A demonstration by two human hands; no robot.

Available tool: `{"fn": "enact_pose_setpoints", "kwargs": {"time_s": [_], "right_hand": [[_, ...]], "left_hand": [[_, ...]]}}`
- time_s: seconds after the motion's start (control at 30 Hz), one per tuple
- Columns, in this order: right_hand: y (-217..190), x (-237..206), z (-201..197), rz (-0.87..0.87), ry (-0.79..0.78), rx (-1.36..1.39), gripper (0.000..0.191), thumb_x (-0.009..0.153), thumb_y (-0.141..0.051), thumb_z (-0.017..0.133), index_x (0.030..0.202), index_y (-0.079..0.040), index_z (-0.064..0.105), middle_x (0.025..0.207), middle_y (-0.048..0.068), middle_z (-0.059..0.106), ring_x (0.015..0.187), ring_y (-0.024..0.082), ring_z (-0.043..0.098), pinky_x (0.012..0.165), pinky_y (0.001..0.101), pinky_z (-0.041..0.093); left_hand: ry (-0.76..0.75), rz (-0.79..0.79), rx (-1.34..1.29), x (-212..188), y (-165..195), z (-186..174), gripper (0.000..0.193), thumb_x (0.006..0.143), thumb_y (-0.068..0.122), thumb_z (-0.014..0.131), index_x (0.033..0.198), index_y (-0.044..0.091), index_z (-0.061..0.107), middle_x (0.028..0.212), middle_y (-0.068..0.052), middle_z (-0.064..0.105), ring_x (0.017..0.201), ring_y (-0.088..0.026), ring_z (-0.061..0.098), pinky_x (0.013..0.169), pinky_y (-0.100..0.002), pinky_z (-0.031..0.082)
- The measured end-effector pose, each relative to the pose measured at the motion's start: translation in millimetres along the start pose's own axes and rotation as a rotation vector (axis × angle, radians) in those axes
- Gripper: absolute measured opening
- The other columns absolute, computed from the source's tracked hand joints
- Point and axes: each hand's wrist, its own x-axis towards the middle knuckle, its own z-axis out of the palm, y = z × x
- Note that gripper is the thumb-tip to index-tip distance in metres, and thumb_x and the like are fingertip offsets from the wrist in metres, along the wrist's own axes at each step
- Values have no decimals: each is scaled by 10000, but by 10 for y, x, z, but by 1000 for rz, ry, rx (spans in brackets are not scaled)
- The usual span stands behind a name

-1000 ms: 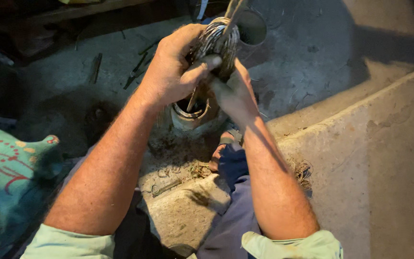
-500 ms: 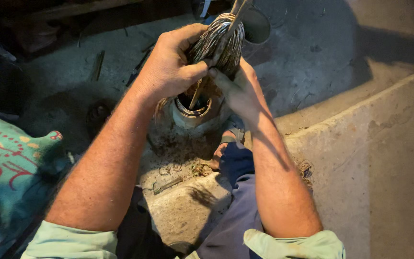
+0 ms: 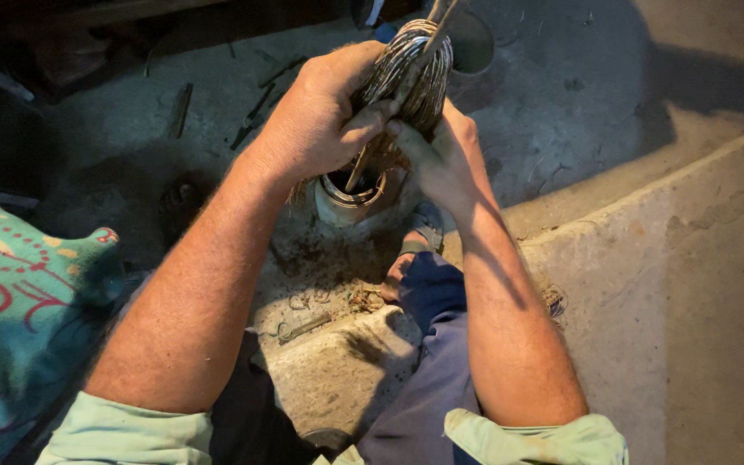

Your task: The person sits on the floor and weaves thin dried plant fibers around two wooden sticks to form a broom head. They repeatedly wrap, pull, and tighten the fibers by hand, occasionally separating strands and adjusting the bundle.

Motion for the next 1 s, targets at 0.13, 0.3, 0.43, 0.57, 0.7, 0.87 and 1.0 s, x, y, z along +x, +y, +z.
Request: {"fn": "enact_pose_setpoints", "kwargs": {"time_s": [0.13, 0.3, 0.43, 0.57, 0.7, 0.87, 1.0], "right_hand": [[35, 7, -7, -19, 4, -96, 209, 1008, -76, 702, 1210, -45, 658, 1080, 68, 755, 989, 150, 725, 868, 324, 591], [84, 9, -2, -64, 12, -157, 222, 986, -91, 728, 1188, -36, 655, 1049, 85, 754, 961, 164, 732, 842, 332, 592], [80, 11, -21, -66, -6, -193, 223, 987, -78, 747, 1185, -30, 656, 1020, 95, 746, 928, 177, 723, 819, 338, 587], [38, 7, -57, -131, -25, -207, 234, 992, -54, 740, 1206, -23, 650, 1054, 111, 762, 954, 186, 743, 836, 347, 594], [-2, -9, -85, -156, -30, -201, 272, 1005, -43, 721, 1256, -24, 618, 1088, 120, 766, 989, 188, 759, 860, 348, 598], [-4, -11, -48, -83, -31, -165, 327, 993, -26, 715, 1304, -28, 616, 1131, 115, 767, 1052, 193, 741, 913, 347, 590], [10, 2, 34, 51, 3, -70, 365, 955, -21, 720, 1306, -34, 622, 1130, 74, 745, 1057, 168, 698, 913, 330, 586]], "left_hand": [[8, -17, 7, -18, 25, 7, 527, 831, -84, 747, 1326, 21, 599, 1131, -158, 702, 1081, -308, 722, 954, -387, 575], [24, 20, 54, -51, 37, -29, 523, 832, -73, 762, 1322, 8, 598, 1143, -174, 697, 1096, -347, 709, 950, -408, 573], [29, 50, 97, -57, 50, -57, 516, 848, -33, 799, 1321, -1, 597, 1172, -186, 691, 1115, -362, 696, 955, -423, 564], [6, 43, 108, -60, 81, -111, 429, 870, -24, 795, 1258, 1, 612, 1126, -185, 682, 1060, -371, 689, 920, -425, 560], [-19, 3, 121, -39, 93, -145, 322, 855, -33, 776, 1135, 3, 621, 1024, -175, 666, 962, -372, 680, 841, -431, 552], [-17, 6, 106, -44, 102, -131, 300, 891, -20, 792, 1131, 7, 615, 1000, -161, 656, 940, -357, 677, 818, -429, 549], [-23, -54, 100, -39, 103, -113, 332, 848, -39, 771, 1141, 6, 619, 988, -159, 659, 916, -332, 698, 784, -410, 555]]}}
